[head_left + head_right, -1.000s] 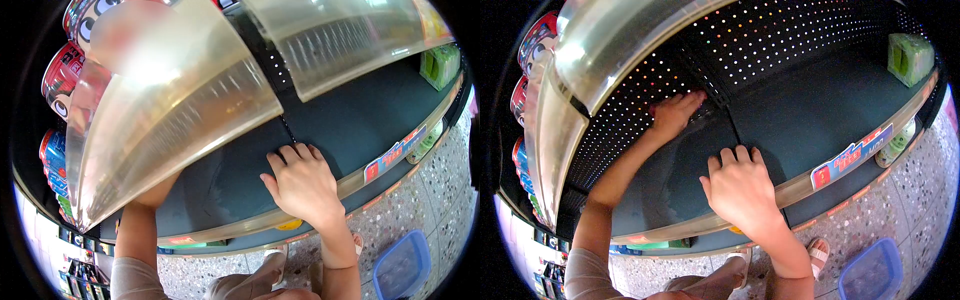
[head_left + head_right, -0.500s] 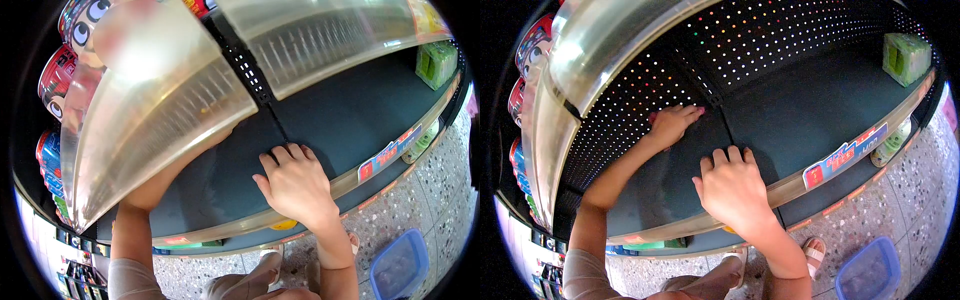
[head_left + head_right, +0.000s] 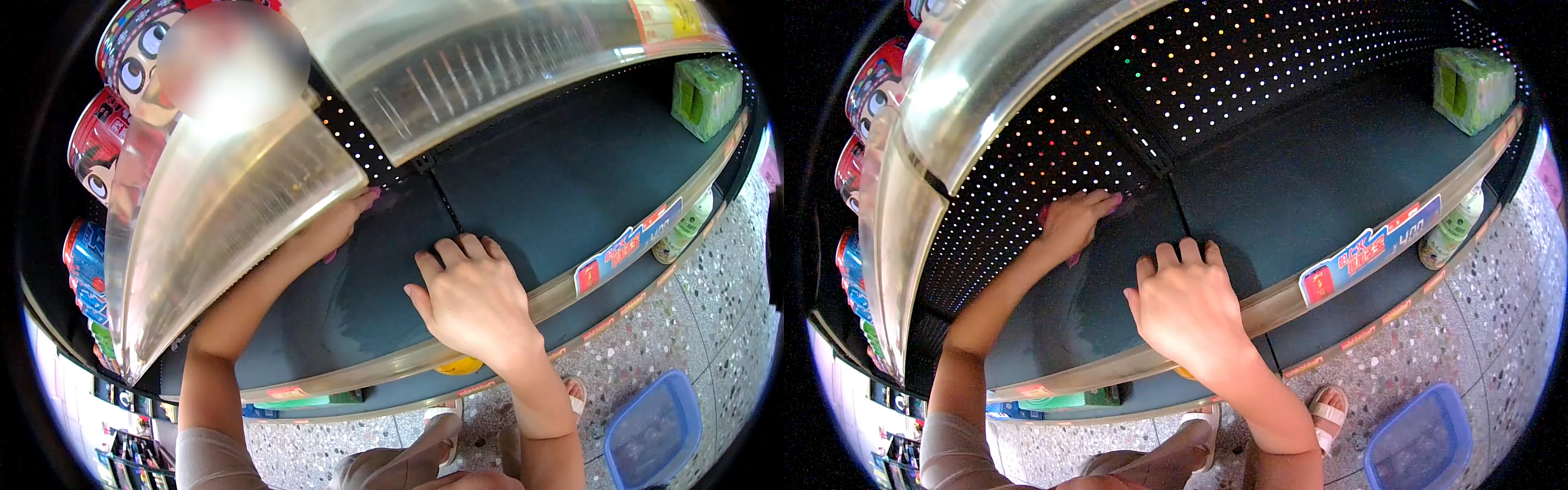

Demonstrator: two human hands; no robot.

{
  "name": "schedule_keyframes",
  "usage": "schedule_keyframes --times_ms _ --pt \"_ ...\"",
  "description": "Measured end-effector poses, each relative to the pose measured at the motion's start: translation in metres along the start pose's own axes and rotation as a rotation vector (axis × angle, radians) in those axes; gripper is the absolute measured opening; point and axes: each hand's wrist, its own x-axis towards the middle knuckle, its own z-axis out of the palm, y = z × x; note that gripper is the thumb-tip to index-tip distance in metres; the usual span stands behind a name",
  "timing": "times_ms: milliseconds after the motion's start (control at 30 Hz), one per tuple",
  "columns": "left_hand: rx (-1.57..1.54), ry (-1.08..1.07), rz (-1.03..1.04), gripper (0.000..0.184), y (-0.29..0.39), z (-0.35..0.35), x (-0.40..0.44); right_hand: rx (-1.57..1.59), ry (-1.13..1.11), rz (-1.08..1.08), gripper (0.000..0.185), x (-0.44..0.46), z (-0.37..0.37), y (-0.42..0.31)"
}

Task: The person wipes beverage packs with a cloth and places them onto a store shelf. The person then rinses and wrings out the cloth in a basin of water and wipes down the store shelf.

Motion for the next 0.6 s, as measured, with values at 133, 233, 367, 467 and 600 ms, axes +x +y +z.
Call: schedule_keyframes --times_ms 133,233,367,467,600 --pt "-0.078 0.088 -0.102 0.046 -0.001 -0.002 -0.016 -0.013 -0.004 0.001 0.029 0.001 -0.001 -0.001" --pt "-0.019 0.196 -0.085 0.049 -0.011 -0.018 -0.027 -0.023 -0.005 0.002 0.029 0.001 -0.001 -0.001" --pt "0.211 0.322 -0.240 0.056 -0.046 -0.026 -0.023 -0.030 -0.017 0.009 0.029 0.002 0.000 -0.002" --pt "0.245 0.342 -0.387 0.060 -0.056 -0.051 0.003 -0.025 -0.021 0.014 0.030 0.002 -0.001 -0.003" --pt "0.341 0.553 -0.266 0.060 -0.086 -0.030 0.010 -0.029 -0.013 0.016 0.030 0.002 -0.001 -0.002"
